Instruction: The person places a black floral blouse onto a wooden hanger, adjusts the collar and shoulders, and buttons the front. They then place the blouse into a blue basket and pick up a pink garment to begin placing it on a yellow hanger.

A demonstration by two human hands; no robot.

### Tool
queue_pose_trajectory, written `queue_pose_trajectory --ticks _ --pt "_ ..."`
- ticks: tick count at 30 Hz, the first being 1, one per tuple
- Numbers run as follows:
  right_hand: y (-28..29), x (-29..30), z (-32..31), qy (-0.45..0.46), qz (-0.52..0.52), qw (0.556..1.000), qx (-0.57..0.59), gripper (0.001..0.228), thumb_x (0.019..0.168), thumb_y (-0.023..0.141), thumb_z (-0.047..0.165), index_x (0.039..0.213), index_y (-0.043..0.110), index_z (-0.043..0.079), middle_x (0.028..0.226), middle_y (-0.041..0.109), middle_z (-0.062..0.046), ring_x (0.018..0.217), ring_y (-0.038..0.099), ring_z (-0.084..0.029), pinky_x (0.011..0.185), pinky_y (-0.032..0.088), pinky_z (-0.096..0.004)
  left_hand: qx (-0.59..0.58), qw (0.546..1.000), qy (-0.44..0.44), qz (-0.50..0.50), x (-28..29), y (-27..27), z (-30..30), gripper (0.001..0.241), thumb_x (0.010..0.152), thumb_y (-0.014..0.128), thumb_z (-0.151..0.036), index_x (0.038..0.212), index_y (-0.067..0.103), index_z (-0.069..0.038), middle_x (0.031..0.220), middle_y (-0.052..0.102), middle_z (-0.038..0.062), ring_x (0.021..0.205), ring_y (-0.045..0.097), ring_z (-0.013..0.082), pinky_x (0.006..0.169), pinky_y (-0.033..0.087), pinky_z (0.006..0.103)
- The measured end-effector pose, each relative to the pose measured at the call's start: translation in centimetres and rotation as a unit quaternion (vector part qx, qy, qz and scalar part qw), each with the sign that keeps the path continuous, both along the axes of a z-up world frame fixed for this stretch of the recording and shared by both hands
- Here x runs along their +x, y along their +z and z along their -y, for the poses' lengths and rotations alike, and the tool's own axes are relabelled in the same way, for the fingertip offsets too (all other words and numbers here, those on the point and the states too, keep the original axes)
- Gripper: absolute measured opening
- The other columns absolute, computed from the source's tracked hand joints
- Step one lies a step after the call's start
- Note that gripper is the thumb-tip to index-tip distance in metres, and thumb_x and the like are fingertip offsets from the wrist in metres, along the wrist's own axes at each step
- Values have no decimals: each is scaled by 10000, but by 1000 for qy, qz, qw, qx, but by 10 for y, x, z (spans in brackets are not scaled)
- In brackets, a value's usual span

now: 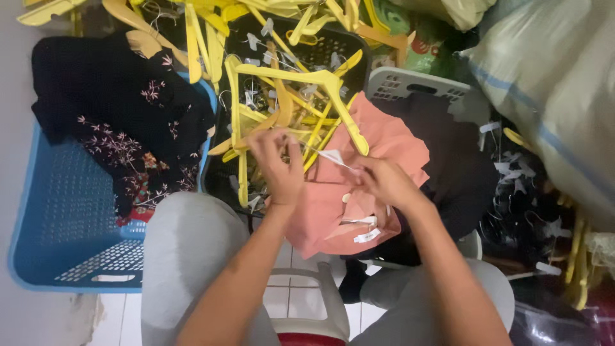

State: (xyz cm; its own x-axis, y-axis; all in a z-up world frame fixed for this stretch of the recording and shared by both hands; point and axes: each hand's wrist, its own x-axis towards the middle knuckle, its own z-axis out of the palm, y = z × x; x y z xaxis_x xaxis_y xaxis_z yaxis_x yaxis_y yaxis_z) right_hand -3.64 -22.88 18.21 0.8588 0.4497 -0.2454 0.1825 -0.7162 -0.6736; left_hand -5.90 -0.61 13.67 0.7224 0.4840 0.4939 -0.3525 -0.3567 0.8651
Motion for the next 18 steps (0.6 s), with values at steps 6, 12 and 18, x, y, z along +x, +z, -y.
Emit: queue_pose_trajectory --ticks 6,12,18 --pt "3 -18 48 -27 -65 997 21 128 954 627 138 966 685 25 710 688 -81 642 642 -157 638 532 -329 -299 906 -150 -259 24 -38 -34 380 1068 543 -318 1295 612 -22 1101 605 129 945 613 247 827 510 334" --pt "1 -18 63 -2 -49 998 47 139 951 651 141 932 684 7 728 689 -83 658 649 -167 655 535 -334 -220 828 -430 -284 30 -46 -45 441 930 716 -142 1341 600 -32 1277 647 49 1134 637 151 934 526 309" --pt "7 -16 59 6 11 1000 16 115 907 679 143 979 697 56 782 721 -104 693 688 -260 661 529 -381 -187 826 -417 -330 32 -40 -43 413 902 754 -149 1292 679 -37 1162 726 49 1052 684 128 941 530 271"
